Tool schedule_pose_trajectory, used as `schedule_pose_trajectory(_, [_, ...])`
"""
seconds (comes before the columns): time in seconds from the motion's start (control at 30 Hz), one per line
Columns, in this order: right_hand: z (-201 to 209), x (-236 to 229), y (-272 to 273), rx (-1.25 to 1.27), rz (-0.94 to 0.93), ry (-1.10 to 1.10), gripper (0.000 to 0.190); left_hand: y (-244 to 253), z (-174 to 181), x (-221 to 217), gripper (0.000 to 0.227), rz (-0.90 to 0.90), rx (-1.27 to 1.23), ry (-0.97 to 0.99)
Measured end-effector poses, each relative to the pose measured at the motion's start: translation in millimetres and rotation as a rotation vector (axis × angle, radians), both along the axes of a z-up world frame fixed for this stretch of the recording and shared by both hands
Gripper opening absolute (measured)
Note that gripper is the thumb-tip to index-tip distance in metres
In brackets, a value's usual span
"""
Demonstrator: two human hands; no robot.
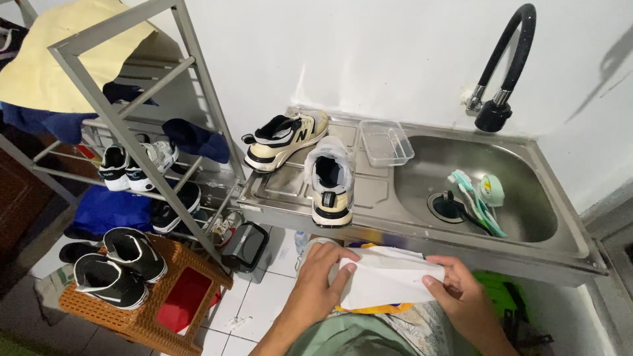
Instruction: Wrapping sneakers in tissues using a toothbrush to smooth them down, likely for drying.
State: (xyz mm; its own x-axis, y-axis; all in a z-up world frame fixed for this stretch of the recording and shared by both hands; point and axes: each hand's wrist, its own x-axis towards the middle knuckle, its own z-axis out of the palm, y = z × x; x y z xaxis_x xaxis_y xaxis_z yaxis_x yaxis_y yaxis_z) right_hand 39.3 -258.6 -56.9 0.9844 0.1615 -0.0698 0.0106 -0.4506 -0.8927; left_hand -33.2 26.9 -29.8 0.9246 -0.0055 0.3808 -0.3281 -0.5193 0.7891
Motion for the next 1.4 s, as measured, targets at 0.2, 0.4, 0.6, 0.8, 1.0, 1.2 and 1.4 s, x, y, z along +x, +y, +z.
schedule_pose_trajectory(0.2, [7.5, -7.3, 2.6, -0.324, -0.005, -0.406, 0.014, -3.5, -0.7, 4.0, 0.013, 0.053, 0.063, -0.119])
schedule_pose_trajectory(0.4, [23.3, -7.1, -4.4, -0.28, -0.027, -0.462, 0.016, -6.4, 17.5, 1.1, 0.02, 0.064, -0.011, -0.048])
schedule_pose_trajectory(0.6, [56.2, -9.5, -14.4, 0.175, 0.048, -0.2, 0.016, -17.2, 9.2, 19.2, 0.015, -0.078, -0.462, 0.283])
schedule_pose_trajectory(0.8, [70.9, 5.5, -23.9, 0.166, -0.083, 0.159, 0.01, -42.1, 7.7, 20.8, 0.046, -0.137, -1.133, 0.8])
schedule_pose_trajectory(1.0, [74.4, -0.2, -29.7, 0.232, -0.235, 0.202, 0.011, -66.0, 2.5, 12.3, 0.045, -0.192, -1.141, 1.1])
schedule_pose_trajectory(1.2, [77.6, -8.1, -40.1, 0.056, -0.197, 0.131, 0.017, -78.0, -31.7, 17.1, 0.01, -0.24, -0.646, 0.816])
schedule_pose_trajectory(1.4, [101.5, -17.3, -35.1, -0.457, -0.206, 0.152, 0.027, -57.6, -8.3, 31.5, 0.009, -0.205, -0.28, 0.463])
